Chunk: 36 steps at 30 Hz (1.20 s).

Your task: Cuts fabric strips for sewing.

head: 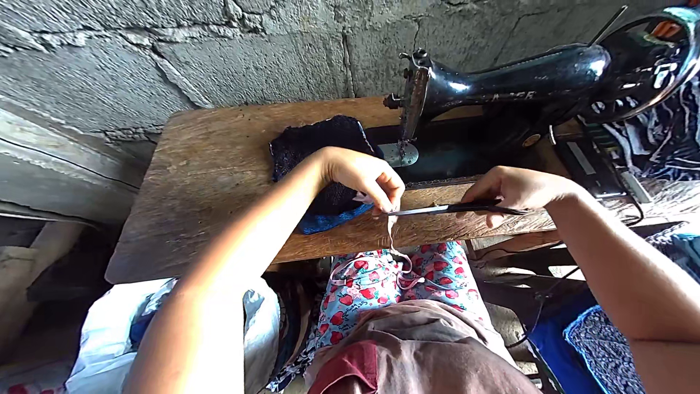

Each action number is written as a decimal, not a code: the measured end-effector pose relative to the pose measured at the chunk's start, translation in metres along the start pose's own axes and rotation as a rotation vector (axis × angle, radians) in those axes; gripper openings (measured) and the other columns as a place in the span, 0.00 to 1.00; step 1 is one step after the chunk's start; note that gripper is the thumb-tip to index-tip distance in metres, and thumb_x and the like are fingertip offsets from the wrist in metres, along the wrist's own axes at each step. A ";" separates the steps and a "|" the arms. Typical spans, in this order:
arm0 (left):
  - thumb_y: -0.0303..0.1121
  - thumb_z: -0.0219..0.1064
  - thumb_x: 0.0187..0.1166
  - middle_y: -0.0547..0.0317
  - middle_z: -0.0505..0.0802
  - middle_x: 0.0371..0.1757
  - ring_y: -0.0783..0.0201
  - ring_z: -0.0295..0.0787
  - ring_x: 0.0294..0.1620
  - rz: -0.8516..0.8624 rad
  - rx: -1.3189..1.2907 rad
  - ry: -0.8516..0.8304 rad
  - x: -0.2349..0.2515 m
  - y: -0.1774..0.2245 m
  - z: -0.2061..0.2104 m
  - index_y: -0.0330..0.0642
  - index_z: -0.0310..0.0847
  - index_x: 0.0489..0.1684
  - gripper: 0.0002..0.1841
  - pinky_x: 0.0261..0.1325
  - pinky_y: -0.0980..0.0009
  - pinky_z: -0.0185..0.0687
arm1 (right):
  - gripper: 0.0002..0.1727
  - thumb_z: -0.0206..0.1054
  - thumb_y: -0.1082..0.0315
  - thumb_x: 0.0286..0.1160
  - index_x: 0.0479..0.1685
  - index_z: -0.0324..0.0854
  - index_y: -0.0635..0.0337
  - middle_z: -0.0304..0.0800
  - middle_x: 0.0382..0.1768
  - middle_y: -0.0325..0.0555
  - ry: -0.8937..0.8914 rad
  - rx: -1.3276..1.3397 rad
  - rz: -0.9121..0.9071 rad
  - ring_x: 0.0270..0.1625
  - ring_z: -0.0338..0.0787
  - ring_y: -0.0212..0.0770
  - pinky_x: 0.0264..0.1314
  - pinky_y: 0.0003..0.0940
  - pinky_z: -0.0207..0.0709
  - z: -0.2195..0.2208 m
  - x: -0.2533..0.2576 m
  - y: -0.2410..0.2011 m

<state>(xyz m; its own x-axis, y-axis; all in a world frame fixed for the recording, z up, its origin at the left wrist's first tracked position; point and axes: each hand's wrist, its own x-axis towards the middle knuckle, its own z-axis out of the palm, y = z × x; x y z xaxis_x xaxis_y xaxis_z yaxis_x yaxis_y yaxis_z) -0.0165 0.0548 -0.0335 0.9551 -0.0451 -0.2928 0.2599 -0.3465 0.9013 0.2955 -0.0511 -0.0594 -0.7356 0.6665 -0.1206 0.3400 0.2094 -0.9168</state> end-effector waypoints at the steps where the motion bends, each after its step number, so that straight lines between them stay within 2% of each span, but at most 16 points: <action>1: 0.23 0.56 0.72 0.64 0.98 0.35 0.80 0.88 0.25 0.024 -0.169 -0.019 0.003 -0.006 0.010 0.40 0.85 0.33 0.10 0.26 0.85 0.79 | 0.12 0.75 0.64 0.63 0.43 0.94 0.58 0.90 0.22 0.25 -0.019 0.049 -0.018 0.22 0.82 0.15 0.25 0.11 0.76 0.003 -0.001 0.004; 3: 0.25 0.49 0.71 0.62 0.99 0.38 0.80 0.91 0.22 0.071 -0.464 -0.077 0.008 -0.018 0.027 0.46 0.86 0.33 0.15 0.21 0.85 0.79 | 0.14 0.75 0.60 0.65 0.44 0.94 0.58 0.89 0.22 0.21 -0.035 0.114 -0.030 0.22 0.81 0.12 0.25 0.09 0.74 0.012 -0.004 0.010; 5: 0.28 0.48 0.74 0.61 0.99 0.37 0.74 0.95 0.24 0.128 -0.672 -0.183 0.012 -0.027 0.037 0.48 0.86 0.35 0.16 0.21 0.80 0.86 | 0.16 0.77 0.53 0.65 0.44 0.95 0.54 0.90 0.24 0.19 -0.056 0.184 -0.015 0.23 0.81 0.11 0.25 0.09 0.74 0.017 -0.007 0.016; 7: 0.29 0.50 0.75 0.62 0.96 0.28 0.69 0.95 0.23 0.167 -0.763 -0.238 0.013 -0.026 0.041 0.46 0.83 0.34 0.12 0.25 0.73 0.91 | 0.19 0.78 0.46 0.66 0.45 0.95 0.49 0.93 0.28 0.17 -0.069 0.251 -0.008 0.25 0.84 0.10 0.27 0.08 0.76 0.023 -0.009 0.023; 10: 0.27 0.52 0.73 0.64 0.92 0.23 0.70 0.93 0.21 0.191 -0.698 -0.206 0.010 -0.017 0.037 0.44 0.81 0.31 0.10 0.26 0.73 0.92 | 0.18 0.77 0.47 0.69 0.50 0.94 0.46 0.92 0.30 0.12 -0.084 0.374 -0.059 0.26 0.83 0.07 0.25 0.05 0.73 0.032 -0.011 0.033; 12: 0.26 0.53 0.70 0.66 0.90 0.22 0.73 0.90 0.21 0.175 -0.624 -0.162 0.009 -0.010 0.034 0.45 0.81 0.28 0.09 0.26 0.76 0.90 | 0.19 0.76 0.45 0.70 0.52 0.94 0.46 0.91 0.30 0.11 -0.103 0.445 -0.108 0.25 0.81 0.07 0.23 0.04 0.69 0.036 -0.010 0.039; 13: 0.25 0.52 0.71 0.64 0.92 0.24 0.71 0.93 0.22 0.156 -0.624 -0.169 0.009 -0.008 0.033 0.44 0.79 0.29 0.09 0.29 0.73 0.92 | 0.21 0.76 0.44 0.70 0.52 0.93 0.46 0.90 0.29 0.11 -0.115 0.462 -0.126 0.25 0.80 0.06 0.23 0.04 0.67 0.038 -0.009 0.041; 15: 0.23 0.50 0.70 0.63 0.93 0.27 0.70 0.95 0.25 0.115 -0.607 -0.177 0.010 -0.002 0.032 0.44 0.76 0.30 0.10 0.32 0.71 0.94 | 0.21 0.75 0.43 0.71 0.52 0.93 0.47 0.89 0.28 0.11 -0.134 0.487 -0.150 0.23 0.78 0.06 0.21 0.03 0.65 0.040 -0.007 0.042; 18: 0.23 0.48 0.69 0.65 0.92 0.24 0.72 0.93 0.23 0.077 -0.530 -0.159 0.011 0.005 0.030 0.44 0.75 0.29 0.10 0.31 0.74 0.92 | 0.21 0.75 0.43 0.71 0.50 0.92 0.48 0.88 0.27 0.11 -0.142 0.507 -0.176 0.23 0.77 0.06 0.22 0.04 0.65 0.044 -0.006 0.043; 21: 0.24 0.51 0.69 0.66 0.89 0.21 0.77 0.88 0.20 0.085 -0.422 -0.133 0.011 0.005 0.027 0.43 0.77 0.28 0.08 0.25 0.80 0.86 | 0.23 0.75 0.41 0.70 0.48 0.92 0.49 0.85 0.24 0.11 -0.163 0.545 -0.171 0.21 0.77 0.07 0.21 0.04 0.66 0.047 -0.007 0.046; 26: 0.23 0.53 0.65 0.66 0.88 0.20 0.76 0.88 0.21 0.084 -0.390 -0.086 0.009 0.005 0.024 0.42 0.78 0.26 0.08 0.28 0.79 0.87 | 0.21 0.75 0.42 0.70 0.47 0.92 0.49 0.85 0.21 0.11 -0.151 0.575 -0.170 0.19 0.77 0.07 0.18 0.05 0.65 0.051 -0.008 0.050; 29: 0.22 0.47 0.73 0.61 0.93 0.23 0.68 0.95 0.24 0.034 -0.486 -0.113 0.007 0.004 0.022 0.43 0.73 0.32 0.09 0.33 0.72 0.93 | 0.17 0.75 0.45 0.72 0.47 0.92 0.47 0.86 0.22 0.11 -0.123 0.558 -0.153 0.19 0.77 0.07 0.17 0.05 0.64 0.052 -0.011 0.049; 32: 0.22 0.46 0.74 0.59 0.94 0.24 0.68 0.96 0.25 0.021 -0.515 -0.116 0.006 0.003 0.022 0.43 0.72 0.33 0.10 0.33 0.73 0.93 | 0.12 0.76 0.49 0.72 0.41 0.92 0.44 0.88 0.22 0.12 -0.085 0.520 -0.106 0.17 0.78 0.08 0.16 0.05 0.66 0.054 -0.013 0.046; 34: 0.22 0.47 0.74 0.59 0.93 0.24 0.68 0.95 0.25 0.021 -0.509 -0.118 0.007 0.005 0.023 0.43 0.72 0.33 0.09 0.33 0.74 0.93 | 0.14 0.77 0.47 0.71 0.42 0.92 0.45 0.88 0.22 0.13 -0.079 0.519 -0.094 0.17 0.78 0.08 0.16 0.05 0.66 0.056 -0.014 0.048; 36: 0.23 0.47 0.75 0.61 0.93 0.24 0.70 0.95 0.25 0.030 -0.458 -0.107 0.008 0.007 0.024 0.42 0.73 0.34 0.09 0.34 0.74 0.92 | 0.19 0.77 0.41 0.68 0.43 0.91 0.46 0.85 0.22 0.13 -0.089 0.541 -0.125 0.17 0.75 0.08 0.16 0.06 0.62 0.058 -0.013 0.053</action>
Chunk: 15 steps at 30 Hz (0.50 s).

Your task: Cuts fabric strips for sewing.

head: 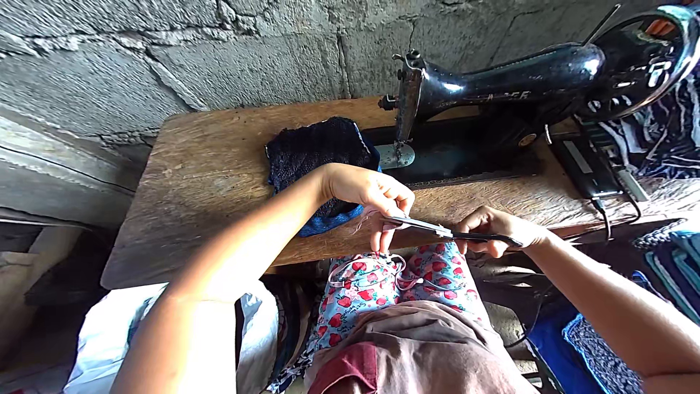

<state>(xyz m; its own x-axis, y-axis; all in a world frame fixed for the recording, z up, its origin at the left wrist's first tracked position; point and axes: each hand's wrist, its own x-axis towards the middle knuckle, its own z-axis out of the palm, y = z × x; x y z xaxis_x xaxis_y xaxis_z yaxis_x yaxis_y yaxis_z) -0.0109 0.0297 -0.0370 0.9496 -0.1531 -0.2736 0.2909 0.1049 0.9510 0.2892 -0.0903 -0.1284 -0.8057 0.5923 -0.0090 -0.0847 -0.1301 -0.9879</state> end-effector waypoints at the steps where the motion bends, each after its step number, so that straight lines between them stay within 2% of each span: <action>1: 0.23 0.47 0.76 0.62 0.91 0.24 0.70 0.94 0.25 0.013 0.018 0.003 0.000 0.000 0.000 0.41 0.74 0.34 0.09 0.34 0.74 0.92 | 0.22 0.77 0.39 0.68 0.45 0.91 0.47 0.85 0.22 0.14 -0.021 0.031 -0.030 0.18 0.74 0.08 0.16 0.06 0.61 0.000 0.001 0.004; 4: 0.22 0.44 0.77 0.62 0.92 0.24 0.70 0.94 0.26 0.038 -0.008 0.016 0.000 -0.001 0.000 0.42 0.73 0.35 0.11 0.35 0.74 0.92 | 0.26 0.75 0.37 0.68 0.47 0.90 0.49 0.85 0.24 0.15 -0.053 0.094 -0.070 0.19 0.74 0.08 0.17 0.05 0.61 0.002 0.004 0.008; 9: 0.20 0.41 0.80 0.61 0.92 0.25 0.70 0.95 0.28 0.059 -0.026 0.047 0.000 -0.001 0.003 0.40 0.73 0.37 0.13 0.37 0.74 0.92 | 0.27 0.75 0.35 0.66 0.45 0.89 0.49 0.85 0.24 0.16 -0.055 0.132 -0.054 0.19 0.76 0.09 0.17 0.06 0.62 0.004 0.007 0.008; 13: 0.21 0.41 0.78 0.62 0.93 0.25 0.73 0.94 0.27 0.073 0.010 0.060 0.002 -0.002 0.004 0.40 0.74 0.38 0.14 0.37 0.78 0.90 | 0.23 0.76 0.38 0.68 0.43 0.89 0.47 0.84 0.22 0.16 -0.050 0.146 -0.051 0.17 0.74 0.09 0.16 0.06 0.61 0.007 0.009 0.008; 15: 0.21 0.41 0.77 0.61 0.92 0.25 0.70 0.94 0.28 0.050 0.010 0.067 0.001 0.000 0.004 0.39 0.74 0.38 0.14 0.38 0.75 0.91 | 0.20 0.76 0.40 0.69 0.42 0.89 0.47 0.84 0.21 0.16 -0.042 0.142 -0.047 0.17 0.74 0.09 0.15 0.06 0.61 0.008 0.009 0.006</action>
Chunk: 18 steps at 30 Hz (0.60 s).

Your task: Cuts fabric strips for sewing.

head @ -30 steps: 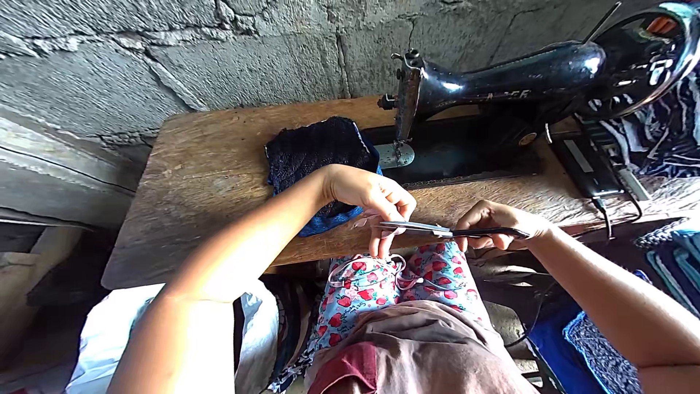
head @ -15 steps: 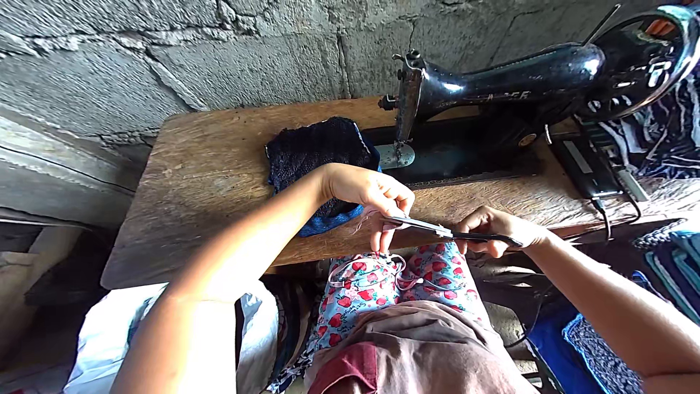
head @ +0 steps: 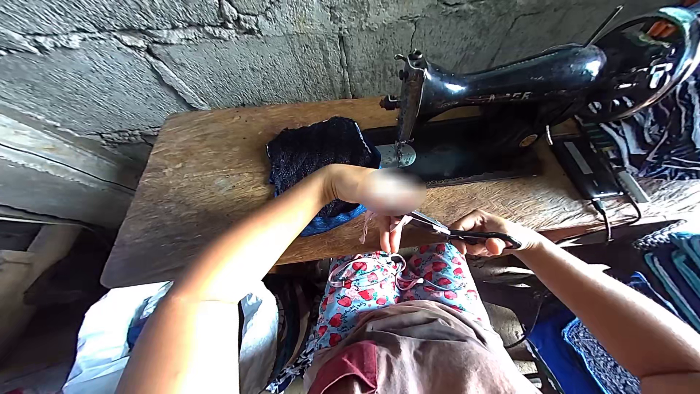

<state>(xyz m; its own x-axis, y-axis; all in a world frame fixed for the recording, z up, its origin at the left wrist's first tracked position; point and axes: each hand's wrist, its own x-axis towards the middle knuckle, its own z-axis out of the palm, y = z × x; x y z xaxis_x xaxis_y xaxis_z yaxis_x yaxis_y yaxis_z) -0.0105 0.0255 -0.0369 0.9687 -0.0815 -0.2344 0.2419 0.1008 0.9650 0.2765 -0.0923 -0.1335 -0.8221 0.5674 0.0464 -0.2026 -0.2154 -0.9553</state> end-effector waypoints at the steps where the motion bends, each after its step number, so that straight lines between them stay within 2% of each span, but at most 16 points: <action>1: 0.21 0.40 0.77 0.60 0.93 0.25 0.69 0.95 0.28 -0.009 -0.011 -0.006 0.000 0.000 0.000 0.40 0.74 0.38 0.14 0.38 0.73 0.92 | 0.19 0.76 0.42 0.70 0.42 0.89 0.47 0.84 0.21 0.16 0.006 -0.014 0.000 0.16 0.74 0.09 0.15 0.06 0.62 0.001 0.000 -0.001; 4: 0.22 0.40 0.78 0.60 0.92 0.26 0.68 0.95 0.28 -0.022 -0.036 -0.027 0.001 0.000 -0.001 0.40 0.73 0.37 0.13 0.37 0.73 0.93 | 0.15 0.77 0.45 0.70 0.36 0.89 0.45 0.83 0.18 0.15 0.038 -0.060 0.020 0.14 0.75 0.10 0.13 0.07 0.63 0.004 0.000 -0.002; 7: 0.22 0.39 0.81 0.58 0.94 0.27 0.66 0.97 0.29 -0.020 -0.079 -0.004 0.000 -0.002 -0.004 0.41 0.71 0.38 0.13 0.37 0.72 0.94 | 0.16 0.78 0.43 0.68 0.35 0.90 0.43 0.85 0.19 0.14 0.095 -0.106 0.032 0.15 0.76 0.10 0.14 0.07 0.64 0.002 -0.003 -0.004; 9: 0.23 0.40 0.87 0.58 0.94 0.26 0.67 0.97 0.28 -0.043 -0.033 0.112 -0.005 -0.001 -0.009 0.41 0.70 0.40 0.12 0.38 0.74 0.93 | 0.18 0.79 0.39 0.64 0.32 0.90 0.40 0.85 0.19 0.14 0.242 -0.193 0.038 0.15 0.75 0.10 0.14 0.07 0.64 -0.003 -0.008 -0.010; 11: 0.25 0.42 0.89 0.57 0.95 0.30 0.67 0.97 0.31 -0.085 0.071 0.276 -0.011 0.002 -0.018 0.40 0.71 0.47 0.10 0.41 0.74 0.93 | 0.18 0.81 0.42 0.64 0.29 0.88 0.44 0.83 0.17 0.19 0.484 -0.425 0.096 0.14 0.73 0.12 0.15 0.10 0.64 -0.008 -0.011 -0.023; 12: 0.26 0.44 0.90 0.56 0.97 0.33 0.66 0.98 0.34 -0.103 0.105 0.357 -0.013 0.003 -0.022 0.40 0.71 0.47 0.09 0.44 0.73 0.93 | 0.15 0.79 0.49 0.67 0.30 0.87 0.50 0.82 0.16 0.23 0.593 -0.611 0.161 0.15 0.72 0.16 0.17 0.13 0.66 -0.009 -0.009 -0.031; 13: 0.26 0.45 0.91 0.55 0.97 0.35 0.66 0.98 0.36 -0.111 0.133 0.440 -0.014 0.005 -0.023 0.39 0.72 0.46 0.09 0.46 0.73 0.92 | 0.13 0.79 0.58 0.71 0.33 0.88 0.58 0.81 0.18 0.32 0.681 -0.800 0.263 0.18 0.73 0.23 0.22 0.22 0.68 -0.009 -0.004 -0.039; 14: 0.25 0.47 0.91 0.53 0.97 0.36 0.65 0.98 0.38 -0.108 0.152 0.516 -0.013 0.007 -0.021 0.38 0.71 0.46 0.08 0.49 0.72 0.92 | 0.13 0.78 0.60 0.73 0.35 0.88 0.62 0.82 0.21 0.39 0.748 -0.958 0.369 0.23 0.77 0.32 0.29 0.35 0.72 -0.009 0.004 -0.042; 16: 0.25 0.47 0.92 0.51 0.97 0.38 0.64 0.98 0.41 -0.061 0.173 0.626 -0.008 0.010 -0.017 0.37 0.69 0.48 0.06 0.53 0.70 0.91 | 0.16 0.76 0.57 0.76 0.40 0.88 0.65 0.87 0.29 0.52 0.843 -1.116 0.486 0.34 0.86 0.50 0.41 0.58 0.79 -0.010 0.019 -0.039; 18: 0.25 0.45 0.94 0.51 0.97 0.39 0.63 0.98 0.42 0.017 0.186 0.691 0.002 0.011 -0.012 0.37 0.68 0.51 0.06 0.54 0.69 0.92 | 0.19 0.79 0.56 0.72 0.45 0.87 0.65 0.90 0.34 0.58 0.948 -1.185 0.507 0.40 0.90 0.60 0.45 0.66 0.80 -0.005 0.034 -0.037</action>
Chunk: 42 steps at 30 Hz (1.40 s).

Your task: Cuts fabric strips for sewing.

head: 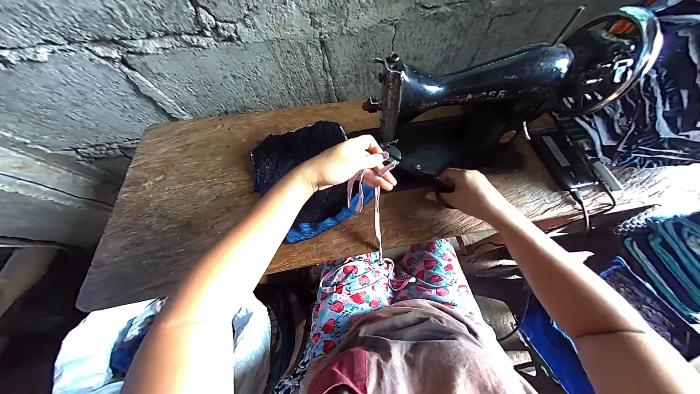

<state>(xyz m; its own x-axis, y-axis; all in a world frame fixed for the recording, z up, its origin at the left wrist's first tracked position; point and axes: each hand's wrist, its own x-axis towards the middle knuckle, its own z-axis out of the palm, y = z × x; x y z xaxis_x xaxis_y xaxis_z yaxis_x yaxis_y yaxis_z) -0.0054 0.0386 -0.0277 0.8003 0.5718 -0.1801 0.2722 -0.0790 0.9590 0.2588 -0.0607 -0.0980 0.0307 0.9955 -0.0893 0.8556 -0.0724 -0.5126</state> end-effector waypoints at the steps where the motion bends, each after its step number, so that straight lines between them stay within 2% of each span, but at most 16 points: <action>1: 0.25 0.45 0.94 0.52 0.96 0.40 0.63 0.98 0.42 0.038 -0.001 0.031 0.003 0.001 0.005 0.37 0.67 0.52 0.06 0.53 0.69 0.93 | 0.21 0.82 0.56 0.68 0.48 0.86 0.66 0.90 0.36 0.60 0.036 -0.013 0.030 0.42 0.91 0.63 0.46 0.68 0.80 0.001 0.001 -0.008; 4: 0.26 0.47 0.94 0.54 0.96 0.41 0.66 0.98 0.40 0.122 0.002 0.109 0.014 0.006 0.020 0.39 0.67 0.52 0.05 0.48 0.72 0.93 | 0.29 0.86 0.59 0.61 0.58 0.80 0.64 0.90 0.42 0.62 0.054 -0.034 0.053 0.47 0.90 0.67 0.49 0.70 0.79 -0.002 0.007 -0.015; 9: 0.28 0.50 0.93 0.58 0.96 0.38 0.71 0.97 0.36 0.188 0.142 0.202 0.011 0.017 0.023 0.38 0.69 0.53 0.04 0.43 0.75 0.92 | 0.20 0.81 0.71 0.66 0.56 0.82 0.63 0.90 0.43 0.57 0.027 0.087 -0.157 0.44 0.92 0.56 0.49 0.60 0.84 -0.005 0.000 0.013; 12: 0.30 0.51 0.93 0.65 0.93 0.32 0.75 0.92 0.29 0.228 0.257 0.288 -0.014 0.023 0.007 0.39 0.70 0.54 0.06 0.35 0.78 0.90 | 0.19 0.78 0.73 0.68 0.58 0.83 0.62 0.92 0.47 0.56 0.060 0.113 -0.151 0.48 0.92 0.55 0.53 0.62 0.84 -0.013 -0.015 0.029; 15: 0.29 0.51 0.92 0.72 0.92 0.28 0.80 0.88 0.24 0.246 0.286 0.353 -0.042 0.021 -0.009 0.43 0.71 0.52 0.04 0.28 0.84 0.85 | 0.20 0.78 0.75 0.66 0.60 0.84 0.59 0.91 0.45 0.54 0.102 0.110 -0.123 0.44 0.91 0.55 0.48 0.62 0.83 -0.018 -0.031 0.046; 18: 0.28 0.52 0.92 0.72 0.92 0.28 0.81 0.88 0.24 0.223 0.269 0.348 -0.057 0.019 -0.012 0.44 0.71 0.50 0.04 0.27 0.87 0.82 | 0.19 0.76 0.74 0.69 0.60 0.85 0.62 0.92 0.46 0.58 0.188 0.069 -0.113 0.45 0.91 0.57 0.50 0.62 0.83 -0.018 -0.032 0.056; 21: 0.29 0.53 0.91 0.70 0.93 0.30 0.80 0.89 0.25 0.211 0.286 0.304 -0.055 0.019 -0.004 0.43 0.73 0.51 0.04 0.28 0.86 0.83 | 0.17 0.74 0.72 0.72 0.59 0.87 0.67 0.92 0.53 0.63 0.312 0.006 -0.089 0.55 0.92 0.64 0.60 0.67 0.81 -0.008 -0.017 0.053; 25: 0.28 0.51 0.92 0.66 0.95 0.35 0.75 0.94 0.31 0.302 0.186 0.235 -0.037 0.026 0.012 0.42 0.71 0.51 0.04 0.37 0.80 0.90 | 0.14 0.71 0.76 0.74 0.56 0.90 0.70 0.88 0.60 0.67 0.355 -0.062 -0.156 0.67 0.83 0.69 0.68 0.68 0.76 -0.005 -0.003 0.035; 26: 0.28 0.51 0.92 0.66 0.96 0.35 0.74 0.95 0.32 0.335 0.130 0.213 -0.032 0.028 0.017 0.42 0.70 0.51 0.03 0.38 0.79 0.91 | 0.14 0.68 0.78 0.74 0.56 0.89 0.71 0.86 0.63 0.66 0.370 -0.037 -0.213 0.70 0.82 0.68 0.70 0.66 0.76 -0.005 -0.007 0.021; 28: 0.28 0.51 0.93 0.66 0.95 0.35 0.72 0.95 0.34 0.384 0.019 0.181 -0.021 0.032 0.032 0.43 0.70 0.50 0.03 0.43 0.76 0.93 | 0.24 0.67 0.72 0.78 0.73 0.79 0.70 0.84 0.72 0.57 0.323 0.231 -0.383 0.74 0.83 0.52 0.74 0.51 0.79 0.003 -0.023 -0.014; 29: 0.27 0.51 0.92 0.67 0.95 0.35 0.72 0.95 0.35 0.419 -0.023 0.186 -0.014 0.035 0.039 0.44 0.70 0.50 0.04 0.46 0.74 0.93 | 0.31 0.66 0.68 0.79 0.83 0.68 0.68 0.83 0.73 0.50 0.192 0.472 -0.468 0.73 0.84 0.40 0.74 0.39 0.80 0.012 -0.032 -0.031; 30: 0.27 0.50 0.92 0.68 0.94 0.36 0.72 0.95 0.37 0.468 -0.034 0.221 -0.008 0.038 0.043 0.44 0.70 0.51 0.04 0.48 0.72 0.93 | 0.34 0.65 0.68 0.80 0.86 0.61 0.64 0.87 0.67 0.44 0.024 0.737 -0.538 0.67 0.87 0.33 0.70 0.33 0.83 0.023 -0.040 -0.045; 32: 0.28 0.50 0.92 0.72 0.93 0.38 0.74 0.93 0.39 0.584 0.010 0.407 -0.004 0.048 0.035 0.43 0.71 0.54 0.06 0.50 0.72 0.91 | 0.26 0.59 0.69 0.85 0.82 0.63 0.60 0.91 0.44 0.37 -0.270 1.042 -0.564 0.46 0.91 0.27 0.54 0.28 0.87 0.035 -0.053 -0.052; 34: 0.29 0.48 0.93 0.75 0.92 0.37 0.76 0.91 0.39 0.670 0.016 0.649 -0.010 0.056 0.006 0.44 0.72 0.55 0.07 0.51 0.74 0.90 | 0.15 0.54 0.67 0.89 0.67 0.75 0.60 0.86 0.32 0.28 -0.308 1.030 -0.506 0.32 0.84 0.20 0.40 0.21 0.82 0.025 -0.067 -0.031; 38: 0.29 0.48 0.94 0.71 0.90 0.32 0.74 0.89 0.33 0.765 -0.147 1.005 -0.030 0.041 -0.064 0.47 0.70 0.47 0.07 0.45 0.77 0.87 | 0.12 0.58 0.51 0.86 0.40 0.85 0.41 0.83 0.25 0.19 -0.043 0.875 -0.346 0.25 0.79 0.15 0.30 0.15 0.76 -0.048 -0.088 0.043; 42: 0.31 0.47 0.95 0.72 0.86 0.29 0.75 0.86 0.28 0.696 -0.285 1.135 -0.039 0.011 -0.080 0.49 0.69 0.44 0.08 0.38 0.80 0.85 | 0.18 0.57 0.46 0.88 0.26 0.78 0.35 0.70 0.15 0.18 0.246 0.990 -0.398 0.15 0.66 0.18 0.17 0.15 0.62 -0.108 -0.097 0.095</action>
<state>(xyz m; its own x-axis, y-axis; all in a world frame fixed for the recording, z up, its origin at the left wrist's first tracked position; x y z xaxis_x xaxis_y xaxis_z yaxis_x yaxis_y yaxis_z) -0.0764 0.0806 0.0071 -0.1888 0.8450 0.5004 -0.2334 -0.5336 0.8129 0.3932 -0.1579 -0.0454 0.0412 0.9354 0.3512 0.0360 0.3499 -0.9361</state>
